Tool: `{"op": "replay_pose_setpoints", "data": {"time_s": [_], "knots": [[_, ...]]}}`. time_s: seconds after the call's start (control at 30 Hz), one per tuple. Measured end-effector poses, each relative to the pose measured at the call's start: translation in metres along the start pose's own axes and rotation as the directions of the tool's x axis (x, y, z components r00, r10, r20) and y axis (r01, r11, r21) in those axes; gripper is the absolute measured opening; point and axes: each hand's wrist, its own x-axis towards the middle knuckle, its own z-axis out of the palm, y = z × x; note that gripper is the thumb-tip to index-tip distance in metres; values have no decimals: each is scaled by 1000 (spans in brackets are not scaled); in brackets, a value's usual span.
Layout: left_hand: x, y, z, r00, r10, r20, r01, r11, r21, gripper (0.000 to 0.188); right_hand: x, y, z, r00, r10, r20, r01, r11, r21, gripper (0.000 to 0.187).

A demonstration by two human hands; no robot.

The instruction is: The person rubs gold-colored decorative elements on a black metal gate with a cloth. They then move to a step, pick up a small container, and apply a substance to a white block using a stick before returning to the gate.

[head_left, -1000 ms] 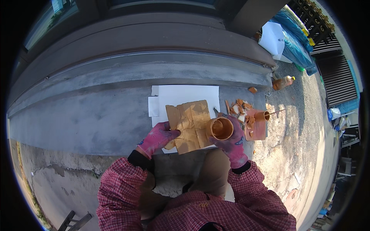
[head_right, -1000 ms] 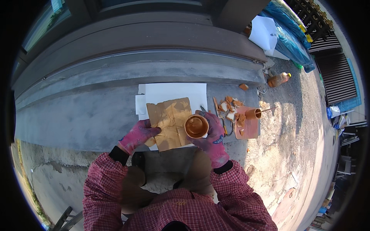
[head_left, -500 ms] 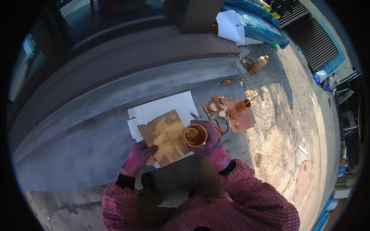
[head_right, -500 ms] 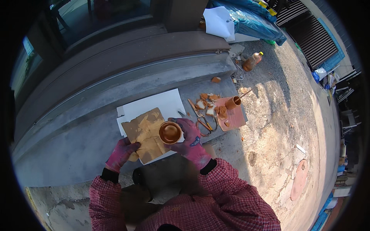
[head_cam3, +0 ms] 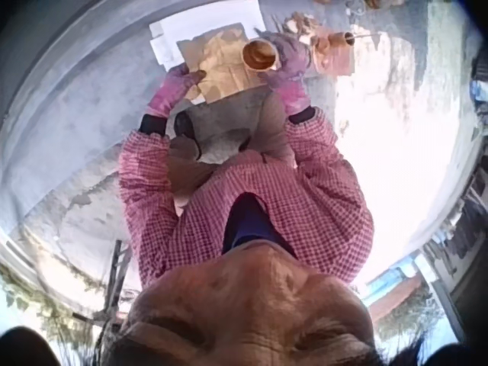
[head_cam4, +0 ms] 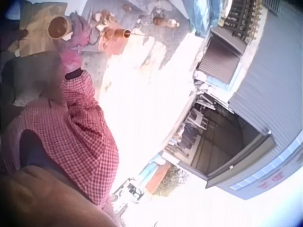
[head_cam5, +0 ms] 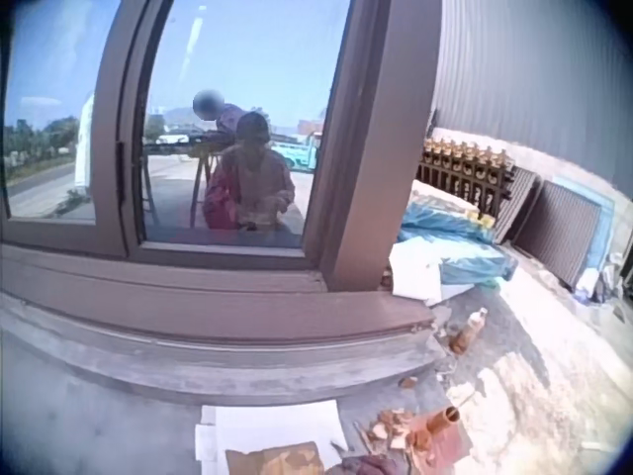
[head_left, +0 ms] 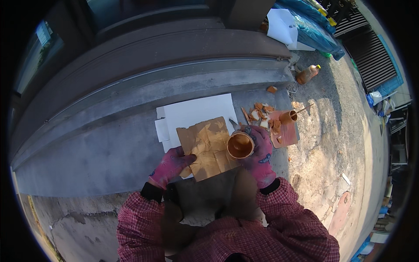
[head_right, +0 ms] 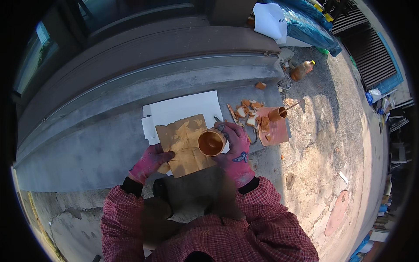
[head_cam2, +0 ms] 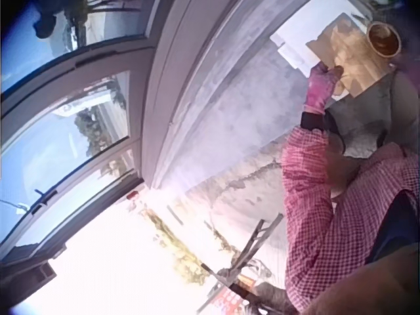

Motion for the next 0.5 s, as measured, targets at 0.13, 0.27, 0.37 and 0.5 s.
{"op": "replay_pose_setpoints", "data": {"time_s": [0.13, 0.27, 0.37, 0.5], "knots": [[1, 7, 7, 998, 19, 54, -18, 1000, -21, 35, 12, 0, -11, 998, -68, -11, 67, 993, -93, 57], [1, 4, 7, 996, 55, 74, -55, 998, -10, 35, 17, -3, -15, 993, -81, 80, 96, 976, -197, 57], [-1, 9, 7, 996, 36, 80, -36, 999, -3, 34, 21, -10, -19, 985, -123, 118, 154, 940, -305, 57], [2, 7, 8, 990, 95, 106, -90, 995, -50, 36, 24, -6, -20, 971, -184, 151, 228, 898, -377, 53]]}}
